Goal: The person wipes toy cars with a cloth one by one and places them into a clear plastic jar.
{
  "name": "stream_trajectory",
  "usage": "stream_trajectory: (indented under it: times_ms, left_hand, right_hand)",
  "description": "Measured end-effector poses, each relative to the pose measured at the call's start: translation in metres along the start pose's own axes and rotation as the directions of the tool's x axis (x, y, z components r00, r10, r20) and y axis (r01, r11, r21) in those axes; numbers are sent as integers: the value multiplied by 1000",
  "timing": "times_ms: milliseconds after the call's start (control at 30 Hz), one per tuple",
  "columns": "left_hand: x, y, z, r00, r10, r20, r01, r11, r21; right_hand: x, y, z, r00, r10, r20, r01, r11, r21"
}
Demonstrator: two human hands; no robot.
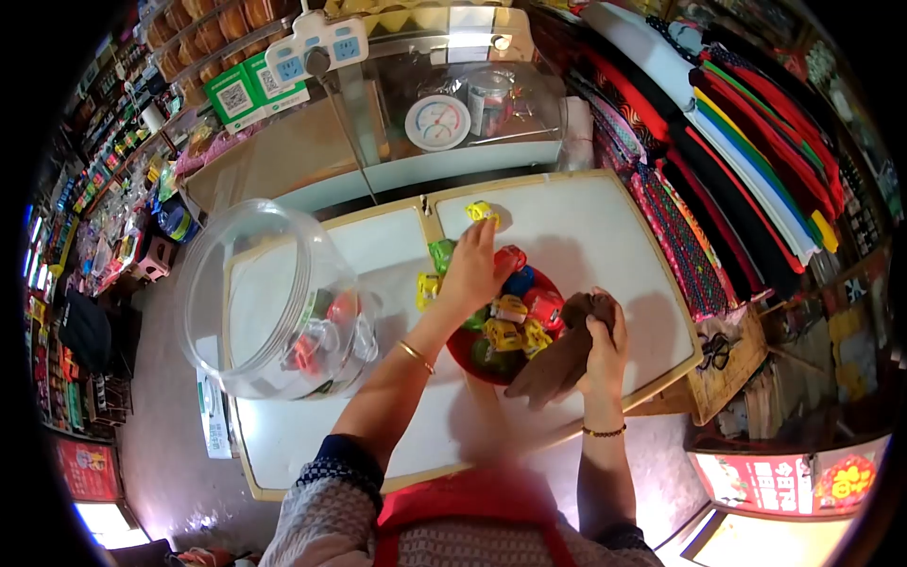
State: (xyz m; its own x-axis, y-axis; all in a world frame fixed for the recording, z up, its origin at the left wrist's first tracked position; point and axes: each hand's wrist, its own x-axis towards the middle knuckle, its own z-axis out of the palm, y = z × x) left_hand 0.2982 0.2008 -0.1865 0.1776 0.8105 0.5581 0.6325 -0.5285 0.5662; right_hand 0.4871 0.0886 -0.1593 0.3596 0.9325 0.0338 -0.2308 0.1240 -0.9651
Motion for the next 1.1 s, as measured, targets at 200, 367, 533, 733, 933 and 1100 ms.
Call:
stream_trajectory:
  times_ms: [200,367,533,733,933,1100]
  left_hand:
    - [55,-74,49,969,-242,50,231,959,166]
    - [63,-122,79,917,-347,197,293,920,259]
    - [69,-103,49,932,-265,249,256,964,69]
    - [41,22,-38,999,39,35,-26,946,-322]
    - [-22,96,-79,947,293,133,-235,912,-337]
    - [-56,114,-115,939,260,223,-145,892,-427]
  right_hand:
    - [40,-15,31,974,185,128,-201,971,127]
    - [75,-5,65,967,165,192,-169,986,5]
    - [73,8,74,952,262,155,-270,962,30]
    - [34,-25,75,992,17,125,-31,993,110]
    - [-29,-53,82,846,-356,398,534,586,-610]
    - [-37,-71,68,909,-206,361,359,828,-431]
